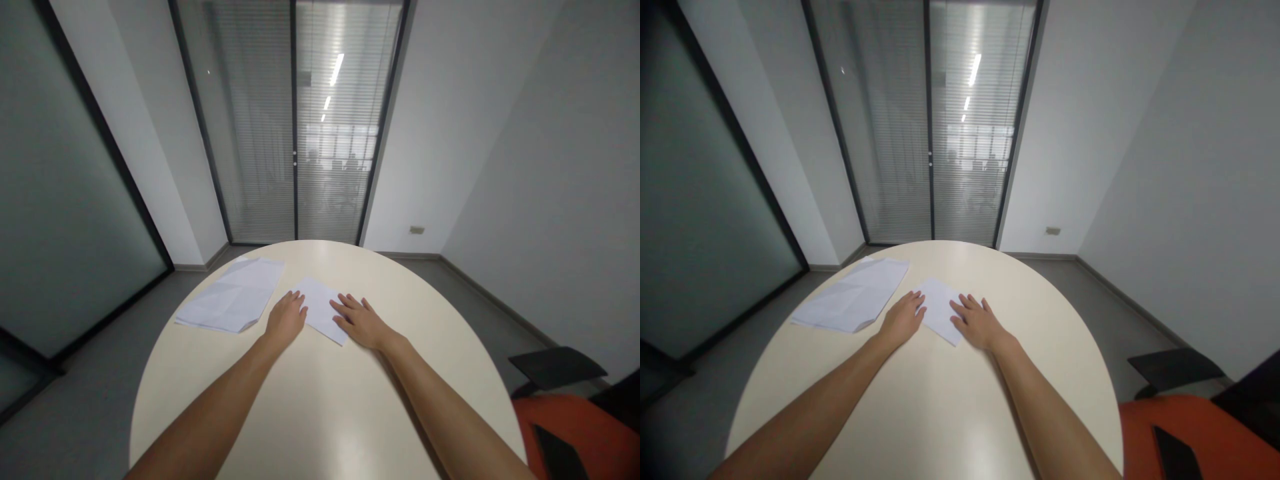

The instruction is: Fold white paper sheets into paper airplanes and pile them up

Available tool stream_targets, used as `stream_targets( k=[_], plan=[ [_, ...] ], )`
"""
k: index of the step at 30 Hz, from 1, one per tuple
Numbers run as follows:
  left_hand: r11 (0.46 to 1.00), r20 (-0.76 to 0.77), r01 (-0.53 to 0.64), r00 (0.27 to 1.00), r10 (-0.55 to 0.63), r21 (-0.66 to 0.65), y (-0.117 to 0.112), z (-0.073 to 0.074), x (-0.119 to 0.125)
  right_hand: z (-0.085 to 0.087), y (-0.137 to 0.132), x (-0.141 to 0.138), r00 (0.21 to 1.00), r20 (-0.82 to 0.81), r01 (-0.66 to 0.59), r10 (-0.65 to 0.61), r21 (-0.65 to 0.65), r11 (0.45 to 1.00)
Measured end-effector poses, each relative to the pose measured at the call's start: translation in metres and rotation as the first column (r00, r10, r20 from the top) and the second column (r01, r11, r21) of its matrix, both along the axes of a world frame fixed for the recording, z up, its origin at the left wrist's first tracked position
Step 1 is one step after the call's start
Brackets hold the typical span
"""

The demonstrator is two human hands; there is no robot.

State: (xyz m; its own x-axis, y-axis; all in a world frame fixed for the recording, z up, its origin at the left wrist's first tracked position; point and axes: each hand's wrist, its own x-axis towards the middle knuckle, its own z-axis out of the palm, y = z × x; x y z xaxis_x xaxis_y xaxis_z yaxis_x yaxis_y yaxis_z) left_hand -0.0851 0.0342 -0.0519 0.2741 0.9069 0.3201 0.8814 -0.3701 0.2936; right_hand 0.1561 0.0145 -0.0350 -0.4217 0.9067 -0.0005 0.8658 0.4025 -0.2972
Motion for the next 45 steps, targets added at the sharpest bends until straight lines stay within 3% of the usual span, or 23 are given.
stream_targets(
  k=[6,9,13,16,21,31,34,39,45],
  plan=[
    [0.973,0.094,0.231,0.969,-0.23,0.001,0.0,-0.001,-0.001,0.002,0.003,0.003,1.0,-0.017,-0.005,0.007,0.117,0.993],
    [0.978,0.118,0.207,0.972,-0.203,-0.021,0.0,-0.004,0.001,0.003,0.002,0.001,0.994,-0.048,-0.093,0.103,0.178,0.98],
    [0.987,0.132,0.161,0.979,-0.158,-0.014,0.001,-0.005,0.002,0.002,-0.001,-0.002,0.975,-0.076,-0.202,0.21,0.094,0.975],
    [0.988,0.149,0.153,0.977,-0.15,-0.012,0.001,-0.003,0.001,0.0,-0.001,-0.001,0.978,-0.078,-0.189,0.192,0.044,0.981],
    [0.986,0.163,0.164,0.973,-0.161,-0.009,0.0,-0.004,0.0,0.001,0.003,0.004,0.976,-0.099,-0.184,0.192,0.084,0.979],
    [0.987,0.195,0.161,0.969,-0.155,-0.018,0.003,-0.006,0.0,0.013,-0.003,0.003,0.952,-0.172,-0.246,0.252,0.055,0.968],
    [0.982,0.205,0.189,0.961,-0.184,-0.005,0.003,-0.005,-0.001,0.014,-0.003,0.003,0.953,-0.168,-0.248,0.252,0.047,0.968],
    [0.939,0.205,0.344,0.921,-0.332,-0.025,-0.003,-0.001,0.0,0.015,-0.004,0.003,0.947,-0.182,-0.261,0.264,0.037,0.965],
    [0.912,0.203,0.39,0.91,-0.361,-0.127,-0.006,0.004,-0.002,0.02,-0.004,0.01,0.947,-0.223,-0.241,0.233,-0.011,0.97]
  ],
)
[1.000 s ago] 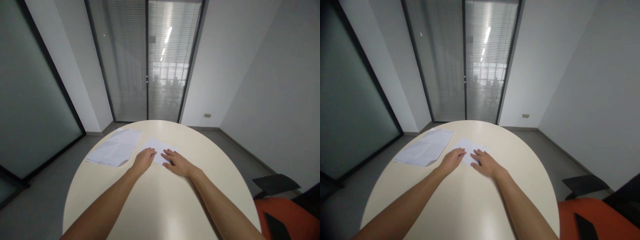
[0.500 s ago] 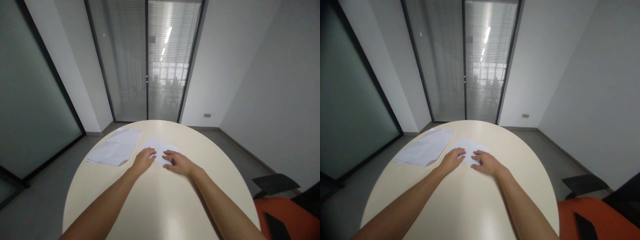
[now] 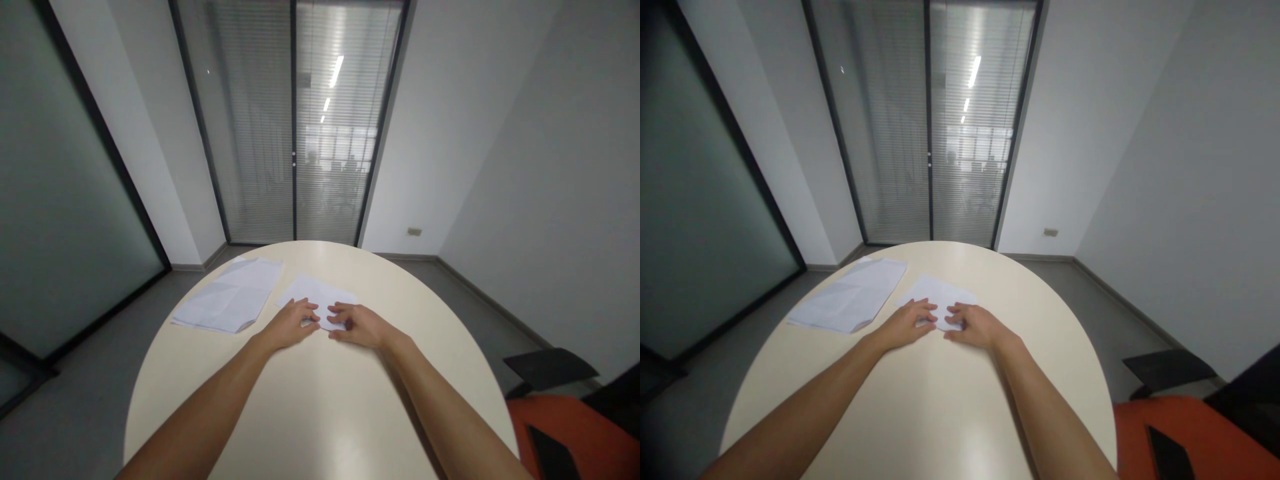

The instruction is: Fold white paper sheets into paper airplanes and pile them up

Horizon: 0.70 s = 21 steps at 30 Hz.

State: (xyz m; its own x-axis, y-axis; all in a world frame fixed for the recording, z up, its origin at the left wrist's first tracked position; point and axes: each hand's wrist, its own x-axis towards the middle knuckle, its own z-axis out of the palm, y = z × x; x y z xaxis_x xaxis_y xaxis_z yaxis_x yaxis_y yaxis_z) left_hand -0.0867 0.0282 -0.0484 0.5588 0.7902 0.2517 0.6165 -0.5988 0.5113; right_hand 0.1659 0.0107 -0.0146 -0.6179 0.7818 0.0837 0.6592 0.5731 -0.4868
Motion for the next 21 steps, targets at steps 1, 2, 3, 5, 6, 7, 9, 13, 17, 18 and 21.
stream_targets(
  k=[1,2,3,5,6,7,9,13,17,18,21],
  plan=[
    [1.0,0.001,0.006,1.0,-0.006,-0.011,0.0,0.0,0.0,0.001,0.001,0.002,1.0,-0.013,0.0,0.0,-0.015,1.0],
    [1.0,0.005,0.008,1.0,-0.008,-0.022,0.0,0.001,0.0,0.001,0.001,0.004,1.0,-0.025,0.001,-0.002,-0.032,0.999],
    [0.999,0.011,0.005,1.0,-0.005,-0.033,0.001,0.002,-0.001,0.002,0.002,0.006,0.999,-0.037,0.004,-0.006,-0.05,0.999],
    [0.998,0.022,-0.008,1.0,0.009,-0.058,0.001,0.003,0.0,0.004,0.002,0.01,0.998,-0.056,0.017,-0.022,-0.086,0.996],
    [0.997,0.027,-0.014,0.999,0.016,-0.069,0.0,0.004,0.0,0.005,0.002,0.011,0.997,-0.065,0.025,-0.032,-0.099,0.995],
    [0.997,0.033,-0.018,0.999,0.021,-0.079,0.0,0.005,0.0,0.006,0.002,0.012,0.996,-0.074,0.032,-0.04,-0.107,0.994],
    [0.996,0.041,-0.02,0.999,0.024,-0.089,0.0,0.006,0.001,0.006,0.001,0.013,0.995,-0.091,0.035,-0.045,-0.108,0.994],
    [0.996,0.054,-0.017,0.998,0.022,-0.093,0.0,0.007,0.001,0.005,0.0,0.012,0.992,-0.114,0.043,-0.055,-0.1,0.994],
    [0.996,0.062,-0.023,0.998,0.028,-0.082,0.0,0.006,0.001,0.003,0.001,0.012,0.988,-0.112,0.096,-0.107,-0.102,0.99],
    [0.997,0.06,-0.025,0.998,0.03,-0.079,0.0,0.006,0.001,0.002,0.001,0.012,0.987,-0.107,0.105,-0.116,-0.104,0.989],
    [0.997,0.05,-0.03,0.998,0.034,-0.077,0.0,0.005,0.002,0.002,0.002,0.013,0.988,-0.103,0.107,-0.117,-0.097,0.989]
  ],
)
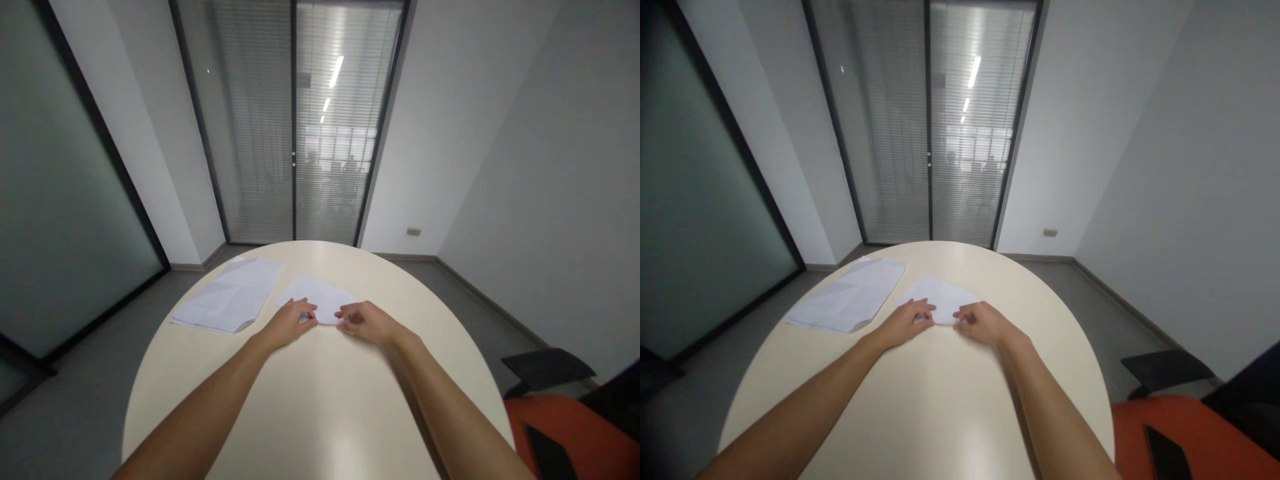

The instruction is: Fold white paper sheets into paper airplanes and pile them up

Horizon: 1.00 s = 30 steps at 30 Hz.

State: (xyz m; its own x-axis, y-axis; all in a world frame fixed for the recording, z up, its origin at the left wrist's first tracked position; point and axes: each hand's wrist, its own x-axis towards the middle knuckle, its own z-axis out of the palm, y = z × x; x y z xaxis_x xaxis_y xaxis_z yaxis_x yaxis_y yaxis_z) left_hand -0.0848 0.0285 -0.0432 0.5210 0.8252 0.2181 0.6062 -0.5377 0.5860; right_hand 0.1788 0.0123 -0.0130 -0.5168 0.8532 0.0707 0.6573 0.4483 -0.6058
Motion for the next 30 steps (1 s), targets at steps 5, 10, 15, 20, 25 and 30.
stream_targets(
  k=[5,10,15,20,25,30],
  plan=[
    [1.0,-0.004,-0.008,1.0,0.008,0.011,0.0,-0.002,0.0,0.002,-0.001,0.0,0.999,0.03,0.01,-0.011,0.038,0.999],
    [1.0,0.012,-0.018,1.0,0.018,0.019,0.0,-0.003,0.001,0.003,0.0,-0.001,0.997,0.058,0.037,-0.043,0.103,0.994],
    [1.0,0.019,-0.021,1.0,0.021,0.02,0.0,-0.004,0.001,-0.001,0.004,0.0,0.998,0.013,0.066,-0.068,0.117,0.991],
    [0.999,0.022,-0.017,1.0,0.016,0.046,-0.002,-0.002,0.001,-0.005,0.006,0.003,0.994,-0.015,0.111,-0.11,0.113,0.987],
    [0.994,0.032,-0.018,0.999,0.014,0.111,-0.001,-0.002,0.001,-0.01,0.009,0.002,0.99,-0.01,0.141,-0.142,0.17,0.975],
    [0.988,0.054,-0.055,0.997,0.048,0.144,0.004,-0.009,0.001,-0.016,0.012,0.0,0.978,0.036,0.19,-0.208,0.276,0.942]
  ],
)
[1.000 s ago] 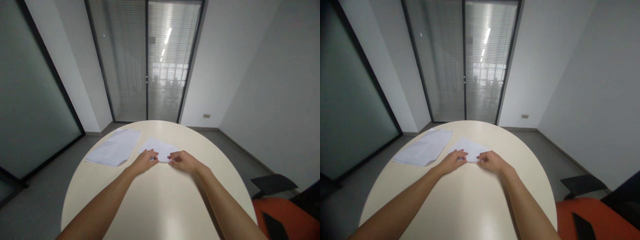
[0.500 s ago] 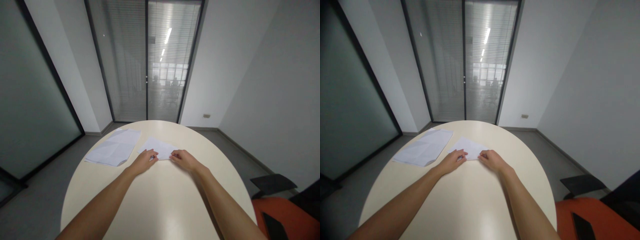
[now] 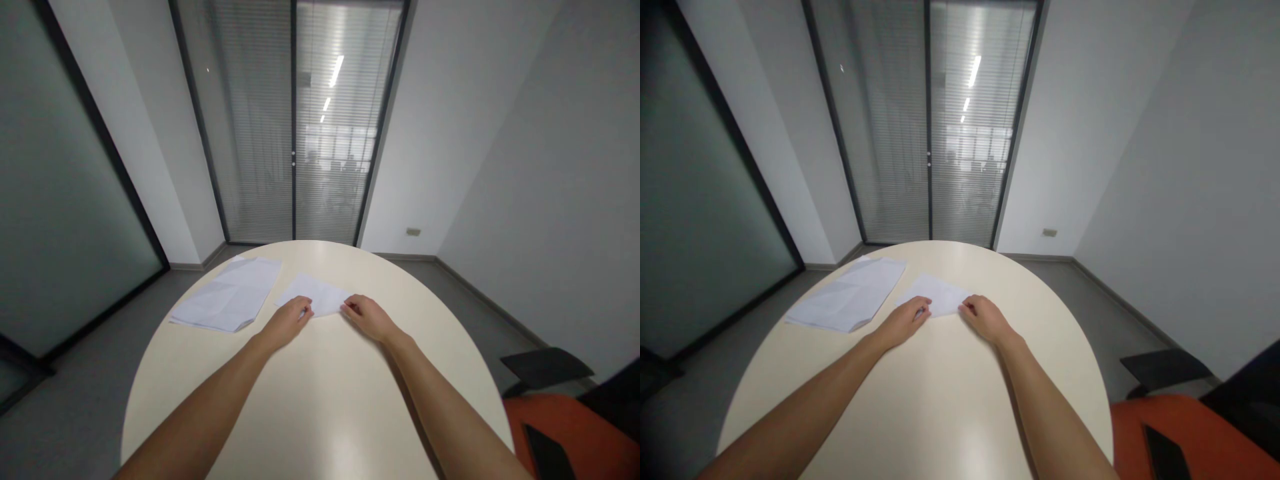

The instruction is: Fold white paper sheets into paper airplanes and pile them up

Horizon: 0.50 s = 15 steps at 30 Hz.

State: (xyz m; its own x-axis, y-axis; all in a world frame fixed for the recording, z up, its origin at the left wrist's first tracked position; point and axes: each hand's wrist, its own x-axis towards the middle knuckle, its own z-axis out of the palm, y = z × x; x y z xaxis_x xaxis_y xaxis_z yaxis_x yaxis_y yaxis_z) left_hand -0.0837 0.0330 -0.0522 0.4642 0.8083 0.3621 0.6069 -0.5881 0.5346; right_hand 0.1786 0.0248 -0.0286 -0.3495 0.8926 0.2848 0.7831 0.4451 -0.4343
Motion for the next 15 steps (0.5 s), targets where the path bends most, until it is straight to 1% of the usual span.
stream_targets(
  k=[4,9,15],
  plan=[
    [0.999,-0.016,-0.031,0.999,0.032,0.029,0.0027,-0.0041,-0.0007,-0.0029,0.0026,-0.0008,1.0,0.011,0.017,-0.017,0.012,1.0],
    [0.998,-0.024,-0.043,0.999,0.044,0.051,0.0026,-0.0053,-0.0017,-0.0035,0.0044,-0.0035,1.0,-0.002,0.012,-0.012,0.021,1.0],
    [0.998,-0.039,-0.041,0.998,0.043,0.054,0.0037,-0.0069,-0.0025,-0.0089,0.0053,-0.006,0.996,-0.029,0.089,-0.088,0.017,0.996]
  ],
)
